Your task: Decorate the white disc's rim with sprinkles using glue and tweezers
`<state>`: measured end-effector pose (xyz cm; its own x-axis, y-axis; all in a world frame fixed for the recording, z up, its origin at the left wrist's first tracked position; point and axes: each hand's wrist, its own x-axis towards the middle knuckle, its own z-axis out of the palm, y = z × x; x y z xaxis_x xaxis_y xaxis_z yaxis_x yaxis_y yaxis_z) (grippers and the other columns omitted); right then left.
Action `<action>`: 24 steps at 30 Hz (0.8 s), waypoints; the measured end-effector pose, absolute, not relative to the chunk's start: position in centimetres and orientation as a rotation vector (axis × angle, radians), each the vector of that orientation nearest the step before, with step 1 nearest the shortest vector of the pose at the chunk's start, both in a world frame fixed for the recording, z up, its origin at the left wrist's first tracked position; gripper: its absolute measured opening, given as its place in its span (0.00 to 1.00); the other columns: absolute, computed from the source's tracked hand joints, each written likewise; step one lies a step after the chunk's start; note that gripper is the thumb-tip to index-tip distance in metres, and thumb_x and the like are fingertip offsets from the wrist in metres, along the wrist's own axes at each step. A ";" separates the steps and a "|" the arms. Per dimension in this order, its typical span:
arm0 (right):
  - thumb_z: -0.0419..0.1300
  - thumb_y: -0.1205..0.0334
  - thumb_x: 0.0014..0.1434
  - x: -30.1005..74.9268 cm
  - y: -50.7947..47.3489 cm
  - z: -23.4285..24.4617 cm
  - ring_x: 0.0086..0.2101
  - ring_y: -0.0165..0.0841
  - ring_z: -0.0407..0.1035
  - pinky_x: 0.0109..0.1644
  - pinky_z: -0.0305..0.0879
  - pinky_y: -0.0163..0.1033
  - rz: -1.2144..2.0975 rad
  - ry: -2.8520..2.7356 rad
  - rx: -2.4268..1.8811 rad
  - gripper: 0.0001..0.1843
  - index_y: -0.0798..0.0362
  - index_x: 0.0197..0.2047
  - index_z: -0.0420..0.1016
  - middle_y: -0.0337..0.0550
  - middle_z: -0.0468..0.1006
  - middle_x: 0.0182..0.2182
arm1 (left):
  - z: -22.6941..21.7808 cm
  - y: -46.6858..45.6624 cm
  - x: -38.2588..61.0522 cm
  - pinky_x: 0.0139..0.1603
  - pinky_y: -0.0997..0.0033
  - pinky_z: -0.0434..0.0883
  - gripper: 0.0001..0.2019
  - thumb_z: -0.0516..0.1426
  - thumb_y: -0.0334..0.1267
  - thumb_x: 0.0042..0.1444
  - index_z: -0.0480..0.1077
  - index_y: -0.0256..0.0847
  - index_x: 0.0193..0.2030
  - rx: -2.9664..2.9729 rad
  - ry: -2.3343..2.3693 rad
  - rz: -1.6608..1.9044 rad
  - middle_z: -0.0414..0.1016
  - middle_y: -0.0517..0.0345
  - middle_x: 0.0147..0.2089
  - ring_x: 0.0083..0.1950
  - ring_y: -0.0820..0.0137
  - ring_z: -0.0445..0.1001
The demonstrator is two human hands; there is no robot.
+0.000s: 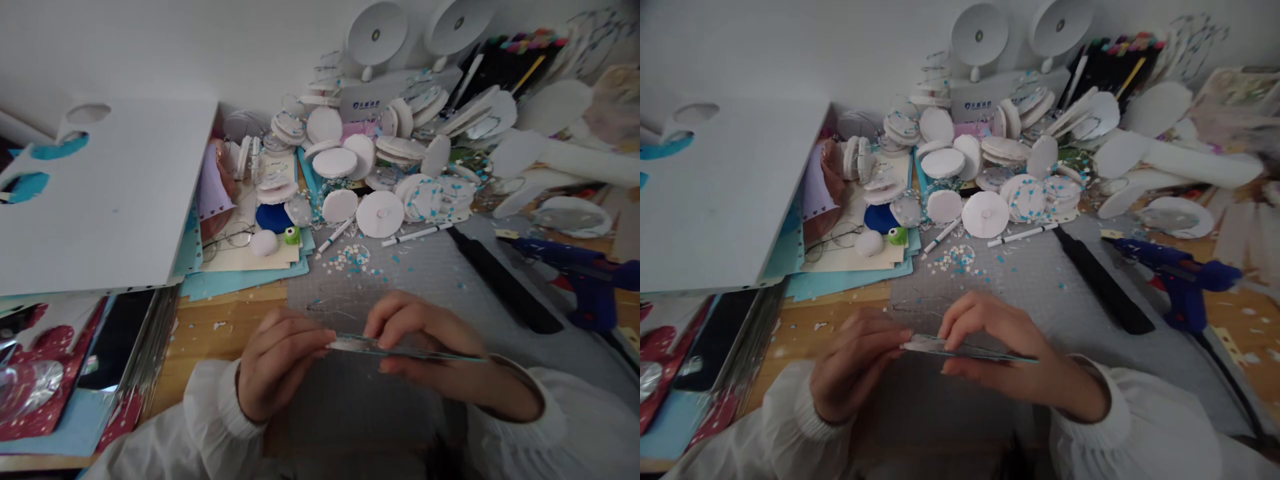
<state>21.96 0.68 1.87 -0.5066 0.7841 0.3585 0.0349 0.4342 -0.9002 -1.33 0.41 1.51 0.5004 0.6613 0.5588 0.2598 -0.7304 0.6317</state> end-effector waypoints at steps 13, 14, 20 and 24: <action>0.63 0.72 0.53 22.0 0.0 1.3 0.34 0.27 0.72 0.37 0.70 0.35 1.063 -1.816 -0.648 0.13 0.50 0.40 0.68 0.40 0.78 0.35 | 1.3 0.5 -1.3 0.40 0.70 0.70 0.13 0.55 0.23 0.56 0.69 0.34 0.47 2.294 0.772 1.145 0.76 0.52 0.37 0.39 0.69 0.72; 0.63 0.72 0.53 21.9 0.0 1.3 0.33 0.27 0.72 0.36 0.70 0.34 1.052 -1.814 -0.636 0.12 0.50 0.39 0.68 0.41 0.78 0.34 | 1.3 0.6 -1.3 0.40 0.70 0.70 0.13 0.55 0.23 0.56 0.69 0.34 0.47 2.296 0.771 1.142 0.76 0.52 0.37 0.39 0.69 0.72; 0.64 0.71 0.52 21.7 0.0 1.7 0.31 0.28 0.72 0.34 0.71 0.34 1.014 -1.807 -0.646 0.12 0.50 0.38 0.67 0.41 0.78 0.33 | 1.3 0.5 -1.3 0.40 0.68 0.71 0.13 0.55 0.23 0.56 0.68 0.35 0.48 2.298 0.759 1.123 0.76 0.52 0.37 0.39 0.69 0.72; 0.64 0.72 0.52 21.8 0.1 2.0 0.34 0.29 0.73 0.36 0.71 0.35 1.008 -1.801 -0.665 0.13 0.50 0.38 0.67 0.41 0.76 0.34 | 1.3 0.5 -1.3 0.40 0.68 0.71 0.13 0.55 0.23 0.56 0.69 0.35 0.48 2.290 0.765 1.128 0.76 0.52 0.37 0.39 0.69 0.72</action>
